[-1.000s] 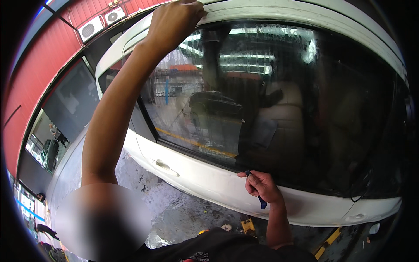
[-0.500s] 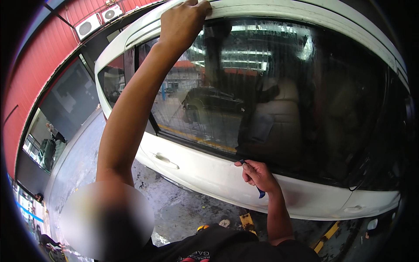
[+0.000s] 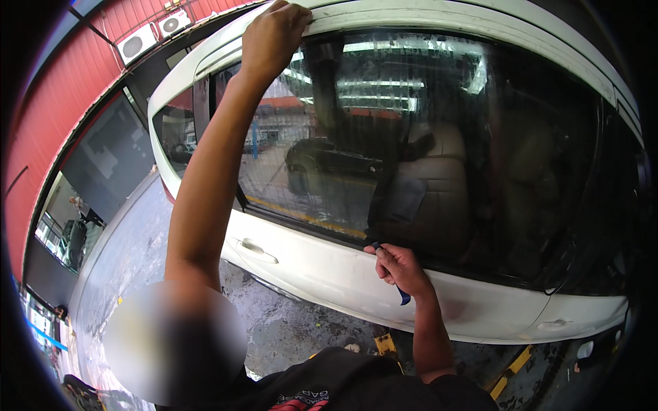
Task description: The person applies a tint film to the rear window of a white car using a squeegee. They smooth the film along the edges and across the surface to remove bubbles and ensure adhesion.
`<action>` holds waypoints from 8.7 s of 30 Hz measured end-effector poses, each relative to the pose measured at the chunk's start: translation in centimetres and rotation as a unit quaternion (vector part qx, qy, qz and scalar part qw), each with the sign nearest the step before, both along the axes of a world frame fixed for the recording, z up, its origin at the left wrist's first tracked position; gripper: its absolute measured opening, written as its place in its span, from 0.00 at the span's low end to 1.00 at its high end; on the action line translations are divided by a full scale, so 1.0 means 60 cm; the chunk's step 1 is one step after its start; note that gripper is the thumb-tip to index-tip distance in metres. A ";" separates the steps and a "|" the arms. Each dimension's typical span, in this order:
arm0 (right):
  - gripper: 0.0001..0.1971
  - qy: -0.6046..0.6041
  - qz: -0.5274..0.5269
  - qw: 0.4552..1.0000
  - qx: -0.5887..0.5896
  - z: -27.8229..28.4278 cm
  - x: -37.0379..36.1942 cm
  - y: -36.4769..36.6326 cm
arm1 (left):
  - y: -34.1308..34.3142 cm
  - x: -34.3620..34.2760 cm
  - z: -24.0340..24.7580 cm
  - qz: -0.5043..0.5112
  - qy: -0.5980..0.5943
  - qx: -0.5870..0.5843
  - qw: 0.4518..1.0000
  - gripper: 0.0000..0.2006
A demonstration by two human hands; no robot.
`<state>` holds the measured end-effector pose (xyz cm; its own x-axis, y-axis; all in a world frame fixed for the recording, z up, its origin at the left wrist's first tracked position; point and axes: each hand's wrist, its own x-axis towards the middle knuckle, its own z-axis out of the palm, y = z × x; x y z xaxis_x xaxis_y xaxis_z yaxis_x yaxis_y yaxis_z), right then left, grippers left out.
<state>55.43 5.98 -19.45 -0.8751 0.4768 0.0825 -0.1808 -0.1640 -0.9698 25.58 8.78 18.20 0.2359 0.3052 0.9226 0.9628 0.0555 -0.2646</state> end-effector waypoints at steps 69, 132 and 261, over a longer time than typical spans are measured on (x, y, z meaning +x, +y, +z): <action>0.19 -0.020 0.031 0.999 0.029 -0.003 0.008 0.000 | -0.012 -0.003 0.019 0.079 0.212 -0.050 0.973 0.07; 0.20 -0.025 0.046 0.998 0.032 0.000 0.002 0.011 | -0.023 -0.018 0.007 -0.010 0.059 -0.063 0.996 0.08; 0.14 -0.137 -0.321 0.433 0.831 0.672 -0.213 0.155 | -0.129 -0.414 -0.230 0.151 -0.131 0.190 0.961 0.22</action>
<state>42.63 15.26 20.84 -0.6918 0.1110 0.7136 0.4878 0.8005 0.3484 0.76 1.02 4.39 -0.0672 -0.0467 0.9966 0.9185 0.3872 0.0801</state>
